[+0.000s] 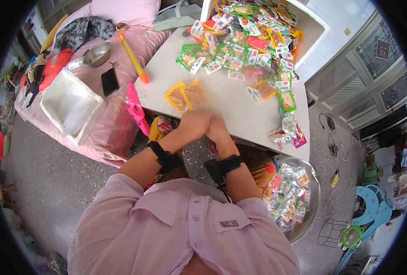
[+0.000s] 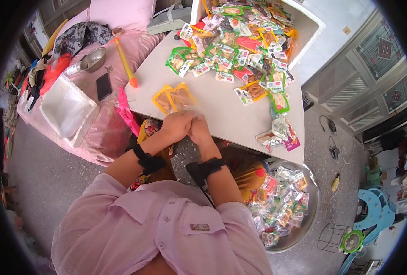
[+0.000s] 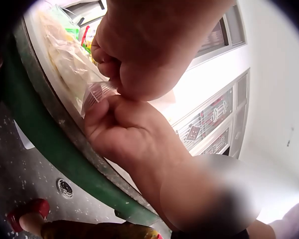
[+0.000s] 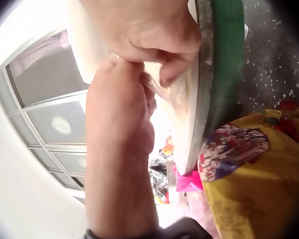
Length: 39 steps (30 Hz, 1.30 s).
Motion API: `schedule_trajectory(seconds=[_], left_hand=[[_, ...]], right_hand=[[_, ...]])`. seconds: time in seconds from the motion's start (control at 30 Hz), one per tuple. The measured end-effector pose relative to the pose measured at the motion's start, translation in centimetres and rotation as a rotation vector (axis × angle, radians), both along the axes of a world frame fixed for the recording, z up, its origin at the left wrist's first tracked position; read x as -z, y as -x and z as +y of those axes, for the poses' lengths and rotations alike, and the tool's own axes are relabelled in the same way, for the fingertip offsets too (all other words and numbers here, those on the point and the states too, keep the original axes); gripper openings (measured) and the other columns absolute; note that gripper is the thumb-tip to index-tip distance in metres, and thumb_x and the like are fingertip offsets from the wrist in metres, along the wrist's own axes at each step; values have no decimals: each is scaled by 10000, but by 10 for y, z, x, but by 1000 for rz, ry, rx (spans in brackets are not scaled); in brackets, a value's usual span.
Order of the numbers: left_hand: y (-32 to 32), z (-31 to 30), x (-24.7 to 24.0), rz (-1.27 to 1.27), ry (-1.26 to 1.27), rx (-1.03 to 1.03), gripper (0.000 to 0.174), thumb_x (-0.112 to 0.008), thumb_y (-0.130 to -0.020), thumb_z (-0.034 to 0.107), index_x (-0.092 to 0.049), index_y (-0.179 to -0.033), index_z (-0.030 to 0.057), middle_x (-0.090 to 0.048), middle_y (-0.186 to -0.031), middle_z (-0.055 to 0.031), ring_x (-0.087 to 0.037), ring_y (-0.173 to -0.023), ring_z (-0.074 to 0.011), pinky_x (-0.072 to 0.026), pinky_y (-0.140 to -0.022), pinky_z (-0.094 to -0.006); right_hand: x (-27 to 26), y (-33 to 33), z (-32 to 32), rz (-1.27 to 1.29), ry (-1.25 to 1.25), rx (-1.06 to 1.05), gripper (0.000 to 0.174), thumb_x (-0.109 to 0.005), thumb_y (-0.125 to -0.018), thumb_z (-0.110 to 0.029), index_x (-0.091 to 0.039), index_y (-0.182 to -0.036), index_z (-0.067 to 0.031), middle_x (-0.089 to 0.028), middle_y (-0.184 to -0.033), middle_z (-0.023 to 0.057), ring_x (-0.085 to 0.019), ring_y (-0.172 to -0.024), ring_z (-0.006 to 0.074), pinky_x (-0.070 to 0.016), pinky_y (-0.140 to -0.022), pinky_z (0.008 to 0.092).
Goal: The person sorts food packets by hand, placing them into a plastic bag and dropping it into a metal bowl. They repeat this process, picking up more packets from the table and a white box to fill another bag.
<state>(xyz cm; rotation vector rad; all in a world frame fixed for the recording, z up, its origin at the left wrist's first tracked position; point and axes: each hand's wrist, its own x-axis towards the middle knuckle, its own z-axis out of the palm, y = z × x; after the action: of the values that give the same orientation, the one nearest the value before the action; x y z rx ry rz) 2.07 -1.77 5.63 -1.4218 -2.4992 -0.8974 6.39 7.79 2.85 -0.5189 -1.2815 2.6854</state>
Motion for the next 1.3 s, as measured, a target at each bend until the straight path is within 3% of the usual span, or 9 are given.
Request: schedule_trajectory(seconds=[0.1, 0.2, 0.3, 0.4, 0.57, 0.7, 0.8, 1.0, 1.3], left_hand=[[-2, -7, -17, 9, -49, 44, 137, -454, -732, 135, -504, -843, 74, -519, -701, -128, -529, -639, -321, -410, -535, -420], [0, -6, 0, 42, -71, 66, 120, -461, -728, 130, -509, -821, 71, -510, -683, -127, -522, -636, -323, -408, -540, -418], [2, -7, 9, 69, -111, 47, 93, -467, -722, 122, -511, -783, 67, -502, -665, -124, -522, -628, -319, -409, -537, -407], [3, -15, 14, 94, -123, 71, 123, -527, -684, 125, -528, -797, 76, -501, -691, -105, -522, -642, -292, -413, -547, -381], [-11, -41, 22, 253, -237, 65, 279, -630, -592, 130, -548, -852, 74, -488, -787, -74, -497, -730, -247, -402, -618, -355], [-8, -47, 38, 359, -157, 22, 288, -637, -579, 128, -546, -847, 72, -479, -823, -77, -482, -756, -239, -386, -640, -349], [-3, -47, 37, 463, -178, 34, 294, -585, -588, 127, -529, -875, 98, -479, -815, -69, -470, -763, -225, -360, -626, -332], [-1, -54, 30, 447, -122, 88, 199, -550, -608, 103, -530, -806, 86, -486, -845, -70, -469, -777, -228, -367, -647, -337], [39, -50, -60, 296, -368, 132, 79, -544, -679, 2, -533, -754, 21, -497, -754, -100, -493, -720, -244, -401, -643, -313]], right_hand=[[-29, -6, 3, 40, 86, -57, 233, -370, -770, 49, -495, -965, 22, -531, -905, 107, -538, -775, 184, -461, -649, 286], [12, 16, 6, -34, -310, 209, 280, -367, -762, 63, -463, -1022, 21, -522, -945, 116, -535, -802, 206, -464, -672, 312], [28, 25, 10, 5, -221, 215, 281, -374, -774, 37, -428, -1048, 5, -518, -952, 115, -536, -819, 219, -475, -655, 325], [-32, -4, 2, -46, -137, -20, 258, -381, -786, 5, -420, -1041, -10, -519, -929, 112, -539, -793, 206, -471, -642, 309], [-13, -24, 13, -168, -150, -46, 231, -389, -799, -56, -435, -1024, -33, -523, -925, 114, -543, -763, 174, -470, -610, 290], [-20, -34, 24, -335, -775, -98, 268, -427, -767, -53, -439, -1034, -32, -527, -924, 144, -545, -793, 224, -460, -638, 300], [3, -36, 38, -48, -1762, 259, 308, -469, -716, -38, -457, -1023, -29, -510, -970, 163, -516, -860, 297, -438, -701, 334], [5, -30, 39, -5, -2012, 268, 274, -496, -692, -69, -501, -965, -45, -465, -1057, 141, -471, -944, 311, -409, -763, 401], [-49, -14, 62, 496, -2020, 344, 55, -478, -714, -66, -511, -734, -26, -532, -828, 150, -506, -834, 308, -424, -722, 374]])
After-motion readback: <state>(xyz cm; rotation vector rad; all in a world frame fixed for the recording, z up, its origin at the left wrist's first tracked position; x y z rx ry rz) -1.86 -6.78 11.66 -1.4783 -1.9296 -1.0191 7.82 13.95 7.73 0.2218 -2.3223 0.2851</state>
